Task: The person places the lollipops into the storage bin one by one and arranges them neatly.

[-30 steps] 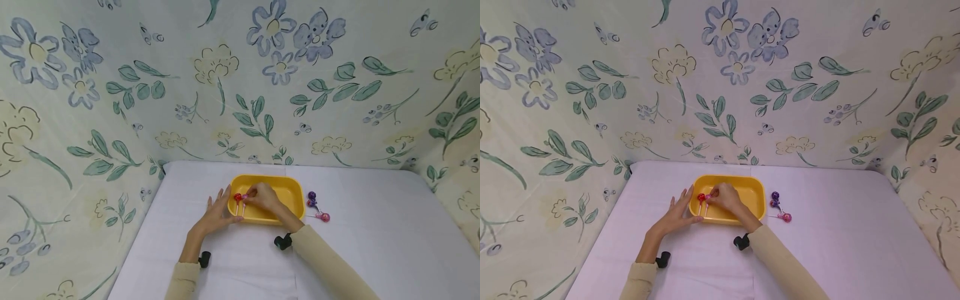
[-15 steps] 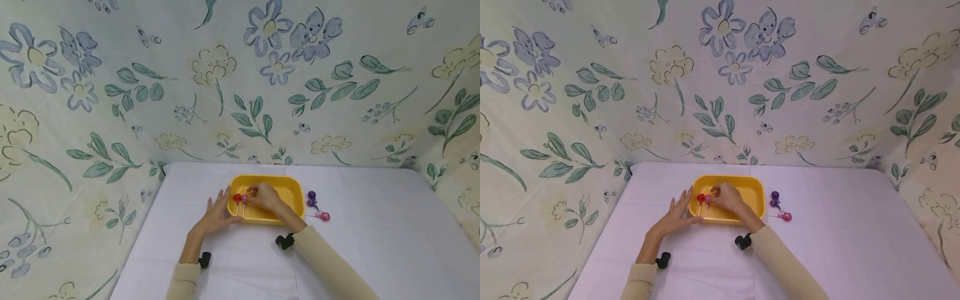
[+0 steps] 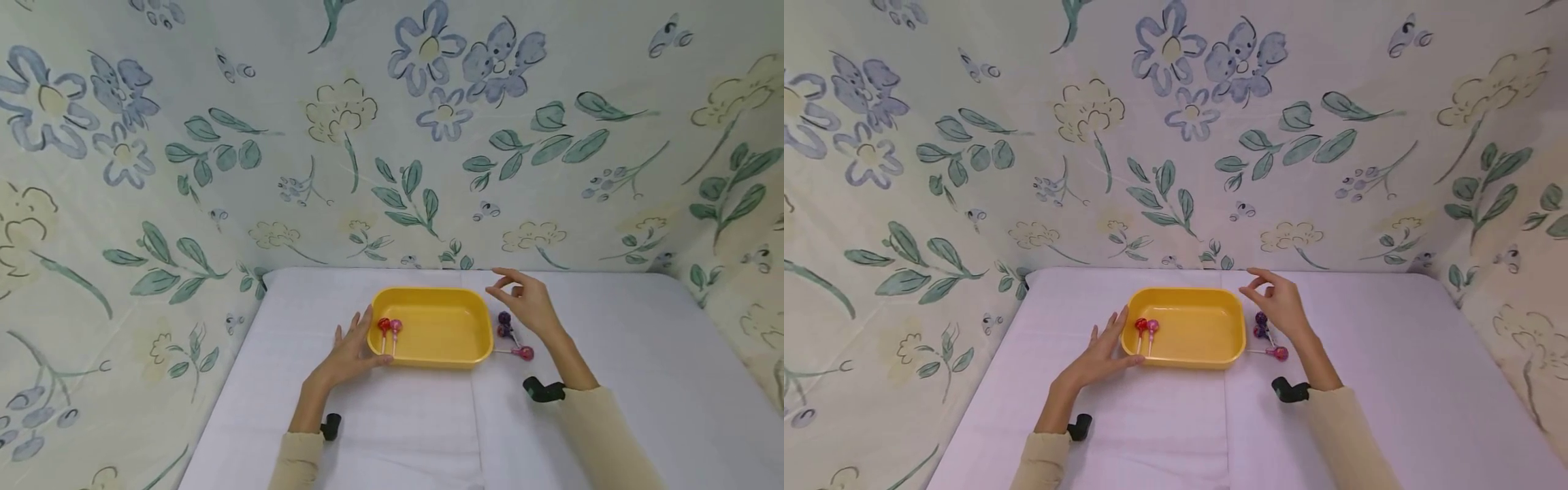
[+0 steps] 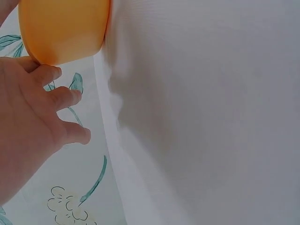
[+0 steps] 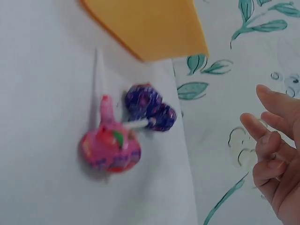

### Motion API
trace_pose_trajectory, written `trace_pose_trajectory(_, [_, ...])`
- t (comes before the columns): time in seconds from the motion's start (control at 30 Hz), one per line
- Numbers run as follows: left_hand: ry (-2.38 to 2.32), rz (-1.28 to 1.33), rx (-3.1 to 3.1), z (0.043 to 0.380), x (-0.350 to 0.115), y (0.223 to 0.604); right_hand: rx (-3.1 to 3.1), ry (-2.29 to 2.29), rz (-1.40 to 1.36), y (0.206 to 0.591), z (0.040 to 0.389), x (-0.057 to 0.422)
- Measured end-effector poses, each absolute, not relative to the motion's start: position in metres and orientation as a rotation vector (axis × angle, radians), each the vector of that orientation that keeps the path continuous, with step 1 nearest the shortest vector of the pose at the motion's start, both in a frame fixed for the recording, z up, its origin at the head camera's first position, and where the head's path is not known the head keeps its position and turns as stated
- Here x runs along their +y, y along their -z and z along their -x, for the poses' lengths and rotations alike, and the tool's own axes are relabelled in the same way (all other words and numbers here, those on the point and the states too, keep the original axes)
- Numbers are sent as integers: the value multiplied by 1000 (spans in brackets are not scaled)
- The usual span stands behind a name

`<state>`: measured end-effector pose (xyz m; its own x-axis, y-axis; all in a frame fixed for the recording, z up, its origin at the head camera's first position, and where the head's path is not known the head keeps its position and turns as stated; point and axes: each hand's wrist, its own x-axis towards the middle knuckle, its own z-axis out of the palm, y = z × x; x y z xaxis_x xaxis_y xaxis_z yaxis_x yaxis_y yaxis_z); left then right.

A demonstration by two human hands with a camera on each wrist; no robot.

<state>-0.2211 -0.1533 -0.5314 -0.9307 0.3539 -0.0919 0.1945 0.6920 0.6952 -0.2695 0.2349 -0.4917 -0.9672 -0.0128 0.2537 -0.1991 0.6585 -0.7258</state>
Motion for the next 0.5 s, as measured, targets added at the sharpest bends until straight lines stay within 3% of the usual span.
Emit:
trace_pose_trajectory(0.2, [-1043, -405, 2690, 218, -156, 528, -2771, -1132, -79, 514, 261, 290])
trace_pose_trajectory(0.5, [-1046, -416, 2682, 221, -151, 530, -2985, -1197, -176, 549, 261, 303])
